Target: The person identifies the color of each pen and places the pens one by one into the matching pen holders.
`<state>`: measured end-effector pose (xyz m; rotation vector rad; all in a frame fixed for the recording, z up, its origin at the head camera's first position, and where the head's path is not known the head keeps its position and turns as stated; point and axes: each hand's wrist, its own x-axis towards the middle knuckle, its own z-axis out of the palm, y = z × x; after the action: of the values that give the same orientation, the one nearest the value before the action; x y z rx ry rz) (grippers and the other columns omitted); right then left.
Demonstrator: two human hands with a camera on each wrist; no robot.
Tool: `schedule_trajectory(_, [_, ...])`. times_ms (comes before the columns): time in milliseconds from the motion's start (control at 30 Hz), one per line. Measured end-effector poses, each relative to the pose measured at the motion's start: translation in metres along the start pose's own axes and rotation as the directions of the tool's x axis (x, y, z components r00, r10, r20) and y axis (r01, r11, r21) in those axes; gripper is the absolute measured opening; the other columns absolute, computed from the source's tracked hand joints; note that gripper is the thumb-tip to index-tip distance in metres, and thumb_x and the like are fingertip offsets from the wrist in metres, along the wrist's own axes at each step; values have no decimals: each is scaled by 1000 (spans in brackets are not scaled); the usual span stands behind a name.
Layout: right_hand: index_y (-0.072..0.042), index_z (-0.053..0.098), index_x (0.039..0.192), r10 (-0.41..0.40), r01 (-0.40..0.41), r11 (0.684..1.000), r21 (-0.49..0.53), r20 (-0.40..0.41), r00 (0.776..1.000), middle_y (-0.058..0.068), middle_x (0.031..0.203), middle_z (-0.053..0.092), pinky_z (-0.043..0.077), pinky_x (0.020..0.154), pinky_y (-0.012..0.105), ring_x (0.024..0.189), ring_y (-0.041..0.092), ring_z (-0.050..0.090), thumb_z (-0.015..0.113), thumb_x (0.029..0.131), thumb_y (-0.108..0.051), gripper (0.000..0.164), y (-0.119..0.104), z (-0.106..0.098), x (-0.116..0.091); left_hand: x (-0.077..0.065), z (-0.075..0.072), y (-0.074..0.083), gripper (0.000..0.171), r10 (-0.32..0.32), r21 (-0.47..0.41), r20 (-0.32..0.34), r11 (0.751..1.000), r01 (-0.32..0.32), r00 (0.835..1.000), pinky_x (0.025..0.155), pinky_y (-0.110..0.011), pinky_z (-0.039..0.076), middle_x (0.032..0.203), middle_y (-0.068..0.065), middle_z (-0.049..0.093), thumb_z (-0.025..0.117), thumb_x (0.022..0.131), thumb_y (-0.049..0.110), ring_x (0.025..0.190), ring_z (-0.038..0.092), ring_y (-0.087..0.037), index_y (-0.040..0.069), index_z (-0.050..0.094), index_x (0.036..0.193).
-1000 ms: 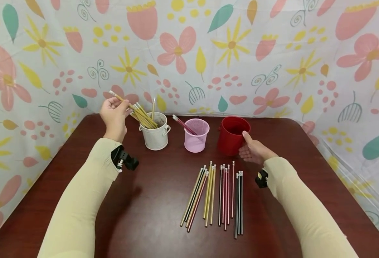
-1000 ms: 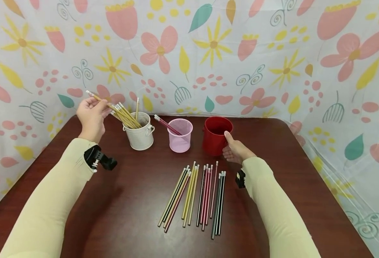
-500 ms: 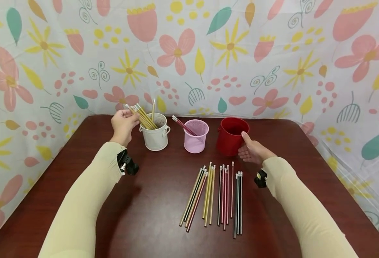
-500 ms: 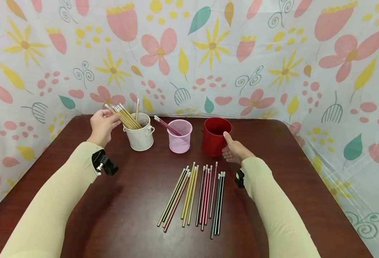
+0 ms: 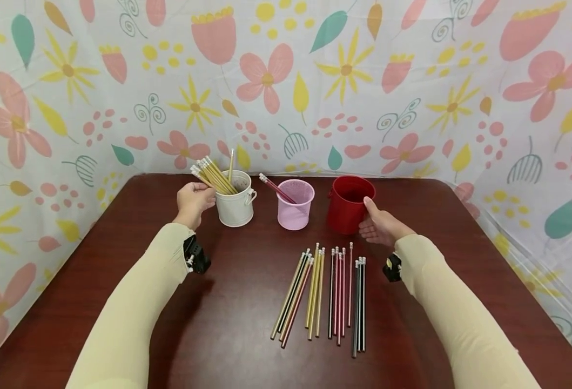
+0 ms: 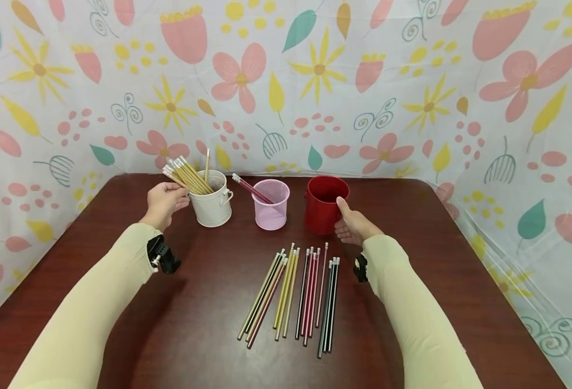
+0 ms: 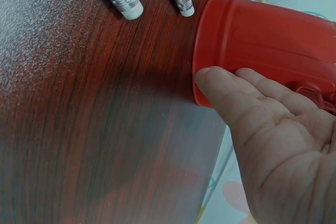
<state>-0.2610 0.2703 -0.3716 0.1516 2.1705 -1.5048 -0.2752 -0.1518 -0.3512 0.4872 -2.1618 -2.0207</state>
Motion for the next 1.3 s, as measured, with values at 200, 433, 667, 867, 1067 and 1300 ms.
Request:
schedule_trajectory(200, [23, 22, 139, -1, 1, 1000, -12, 13, 1000, 41, 145, 28, 29, 113, 52, 134, 50, 34, 9, 97, -64, 98, -2, 0, 2, -17, 10, -16, 14, -14, 178, 262, 983, -34, 965, 57, -29, 58, 67, -6, 61, 57, 90, 6, 50, 61, -10, -8, 60, 94])
schedule_trajectory(433, [24, 20, 140, 4, -4, 1000, 4, 16, 1000, 42, 146, 25, 29, 113, 52, 135, 51, 31, 6, 97, -64, 99, -2, -2, 1, -55, 53, -27, 22, -112, 443, 668, 854, -272, 735, 53, -27, 56, 70, -13, 65, 63, 90, 10, 50, 58, -10, -11, 66, 98])
schedule_trajectory(667, [24, 20, 140, 3, -3, 1000, -9, 12, 1000, 42, 146, 25, 28, 113, 52, 136, 50, 31, 5, 96, -64, 100, -3, -2, -1, -89, 95, -37, 16, -242, 623, 715, 645, -442, 656, 48, -28, 55, 57, -6, 63, 69, 86, 11, 43, 56, -12, -1, 69, 75])
schedule_trajectory(867, [22, 23, 140, 1, -1, 1000, -22, 9, 1000, 40, 145, 29, 30, 113, 51, 133, 49, 35, 9, 97, -65, 98, -1, 0, -1, -101, 112, -46, 25, -380, 707, 688, 546, -451, 618, 46, -29, 54, 54, -9, 62, 68, 88, 11, 44, 57, -18, 2, 63, 65])
schedule_trajectory(1067, [22, 21, 141, -2, 3, 1000, -26, 4, 1000, 40, 145, 28, 30, 113, 52, 134, 50, 34, 9, 97, -65, 98, -1, 0, -1, -104, 119, -44, 22, -418, 718, 691, 488, -496, 590, 46, -29, 53, 57, -12, 64, 67, 87, 8, 46, 60, -20, 1, 63, 66])
schedule_trajectory(1300, [22, 22, 140, -1, 1, 1000, -22, 12, 1000, 40, 146, 28, 29, 113, 51, 134, 50, 33, 8, 96, -66, 99, 0, -1, 1, -106, 122, -43, 21, -433, 729, 682, 466, -501, 590, 44, -28, 51, 56, -13, 63, 68, 85, 7, 43, 57, -20, 1, 63, 65])
